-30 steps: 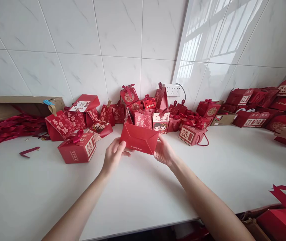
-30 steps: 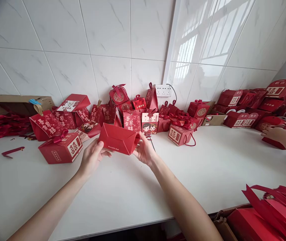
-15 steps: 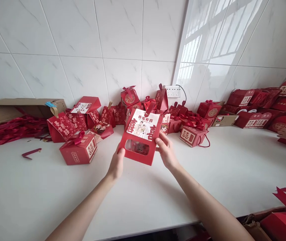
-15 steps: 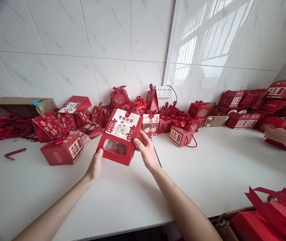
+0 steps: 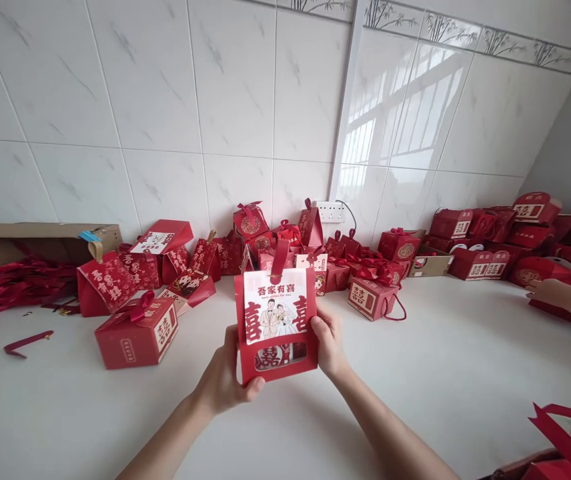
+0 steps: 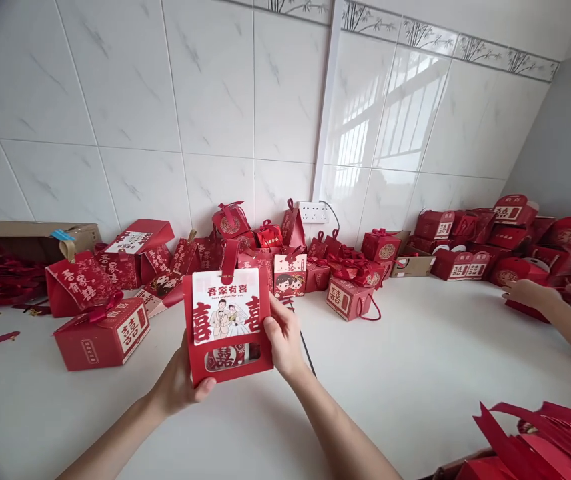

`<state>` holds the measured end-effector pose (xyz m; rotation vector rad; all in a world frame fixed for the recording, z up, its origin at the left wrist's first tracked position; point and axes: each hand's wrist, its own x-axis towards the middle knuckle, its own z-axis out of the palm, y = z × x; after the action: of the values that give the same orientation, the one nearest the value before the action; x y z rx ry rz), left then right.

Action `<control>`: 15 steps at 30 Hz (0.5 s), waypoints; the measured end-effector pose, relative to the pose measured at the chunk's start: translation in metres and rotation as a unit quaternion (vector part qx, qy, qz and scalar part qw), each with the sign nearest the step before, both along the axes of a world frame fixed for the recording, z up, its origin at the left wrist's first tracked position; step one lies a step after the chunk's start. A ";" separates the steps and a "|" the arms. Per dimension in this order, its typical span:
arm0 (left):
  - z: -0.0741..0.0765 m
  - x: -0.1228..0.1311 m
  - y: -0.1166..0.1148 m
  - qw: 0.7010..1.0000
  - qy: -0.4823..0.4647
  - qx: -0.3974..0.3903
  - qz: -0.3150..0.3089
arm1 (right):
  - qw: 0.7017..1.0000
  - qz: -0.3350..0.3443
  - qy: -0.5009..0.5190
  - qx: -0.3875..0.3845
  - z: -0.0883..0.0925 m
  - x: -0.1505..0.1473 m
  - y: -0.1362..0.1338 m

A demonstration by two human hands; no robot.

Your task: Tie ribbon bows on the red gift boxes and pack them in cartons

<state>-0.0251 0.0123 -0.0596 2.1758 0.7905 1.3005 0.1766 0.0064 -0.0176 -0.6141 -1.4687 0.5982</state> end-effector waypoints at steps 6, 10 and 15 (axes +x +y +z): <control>0.006 0.001 -0.003 1.000 0.016 0.008 -0.006 | 1.000 -0.007 -0.011 0.003 0.002 -0.001 -0.003; 0.008 0.002 -0.003 0.998 0.023 0.049 0.044 | 1.000 -0.014 -0.003 0.003 -0.003 -0.001 0.002; 0.015 0.000 0.000 0.954 0.003 0.254 0.161 | 0.993 0.023 0.084 -0.078 -0.008 -0.007 0.014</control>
<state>-0.0246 0.0125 -0.0451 2.5125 0.9207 1.8281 0.1695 0.0202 -0.0259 -0.6372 -1.2885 0.7873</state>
